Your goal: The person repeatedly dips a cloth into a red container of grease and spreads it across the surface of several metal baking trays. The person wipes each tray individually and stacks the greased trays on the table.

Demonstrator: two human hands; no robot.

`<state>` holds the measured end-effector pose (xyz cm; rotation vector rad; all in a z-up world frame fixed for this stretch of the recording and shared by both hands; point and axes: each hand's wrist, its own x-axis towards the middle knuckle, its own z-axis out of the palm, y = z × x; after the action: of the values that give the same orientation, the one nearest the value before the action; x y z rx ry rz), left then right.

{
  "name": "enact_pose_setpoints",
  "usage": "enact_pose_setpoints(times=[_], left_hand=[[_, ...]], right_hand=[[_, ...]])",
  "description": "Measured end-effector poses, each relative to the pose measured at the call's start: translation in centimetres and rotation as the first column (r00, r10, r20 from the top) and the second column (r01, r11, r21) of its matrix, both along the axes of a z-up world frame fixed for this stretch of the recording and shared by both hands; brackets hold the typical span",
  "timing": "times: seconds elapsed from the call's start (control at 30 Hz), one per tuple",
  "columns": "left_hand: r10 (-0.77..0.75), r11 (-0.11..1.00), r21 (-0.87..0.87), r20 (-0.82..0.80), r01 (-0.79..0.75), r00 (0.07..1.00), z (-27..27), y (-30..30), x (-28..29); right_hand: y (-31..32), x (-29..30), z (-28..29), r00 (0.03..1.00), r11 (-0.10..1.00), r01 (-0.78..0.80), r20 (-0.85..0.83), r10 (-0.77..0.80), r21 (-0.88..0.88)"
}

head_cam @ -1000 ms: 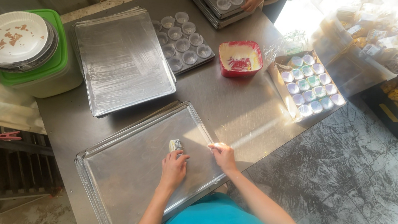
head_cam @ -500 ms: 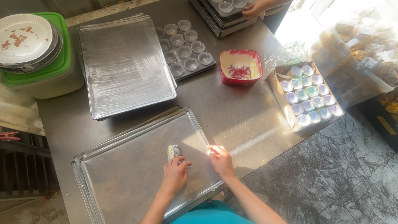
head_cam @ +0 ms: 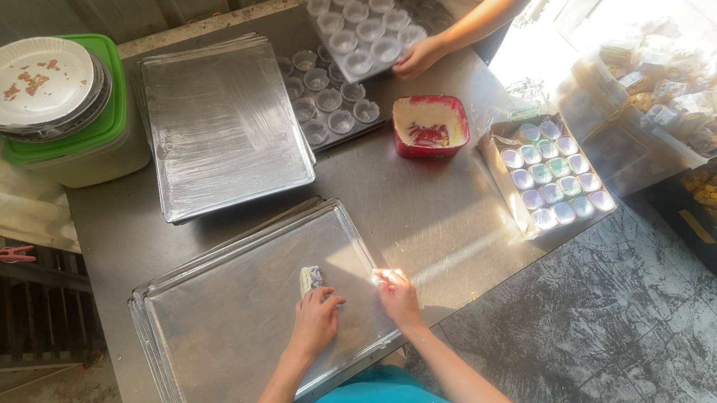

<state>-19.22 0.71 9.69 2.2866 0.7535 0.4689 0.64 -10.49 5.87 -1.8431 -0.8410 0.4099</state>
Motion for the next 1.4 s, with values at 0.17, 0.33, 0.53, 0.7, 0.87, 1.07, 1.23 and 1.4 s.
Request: enact_pose_setpoints(times=[0.17,0.33,0.53,0.7,0.87,1.07,1.23,1.4], left_hand=[[-0.003,1.000,-0.008,-0.008,0.003,1.000,0.1,-0.1,0.0],[-0.024,0.999,-0.038,-0.032,0.023,0.999,-0.1,-0.7,0.2],[-0.044,0.999,-0.023,-0.007,0.044,0.999,-0.4,-1.0,0.2],[-0.028,0.999,-0.023,-0.020,0.027,0.999,-0.7,-0.8,0.1],[-0.014,0.999,-0.032,-0.041,0.013,0.999,-0.9,-0.7,0.1],[-0.028,0.999,-0.027,-0.032,0.027,0.999,-1.1,-0.9,0.2],[-0.042,0.999,-0.027,-0.007,0.042,0.999,-1.2,-1.2,0.1],[-0.061,0.998,-0.015,-0.014,0.061,0.998,-1.1,-1.0,0.1]], right_hand=[[-0.3,0.0,-0.6,1.000,1.000,0.007,0.005,-0.007,0.030],[-0.5,0.2,-0.6,1.000,1.000,0.019,0.001,-0.019,0.016],[-0.6,0.0,-0.5,1.000,1.000,0.009,-0.030,-0.008,0.017],[-0.5,0.1,-1.0,1.000,1.000,0.012,-0.024,-0.012,0.002],[-0.4,0.2,-1.2,1.000,0.999,-0.023,-0.004,0.023,0.037],[-0.4,0.0,-0.8,1.000,1.000,-0.023,-0.012,0.023,0.005],[-0.8,-0.1,-0.7,1.000,1.000,-0.006,0.018,0.006,0.003],[-1.0,0.0,-0.7,1.000,1.000,-0.016,-0.008,0.017,0.004]])
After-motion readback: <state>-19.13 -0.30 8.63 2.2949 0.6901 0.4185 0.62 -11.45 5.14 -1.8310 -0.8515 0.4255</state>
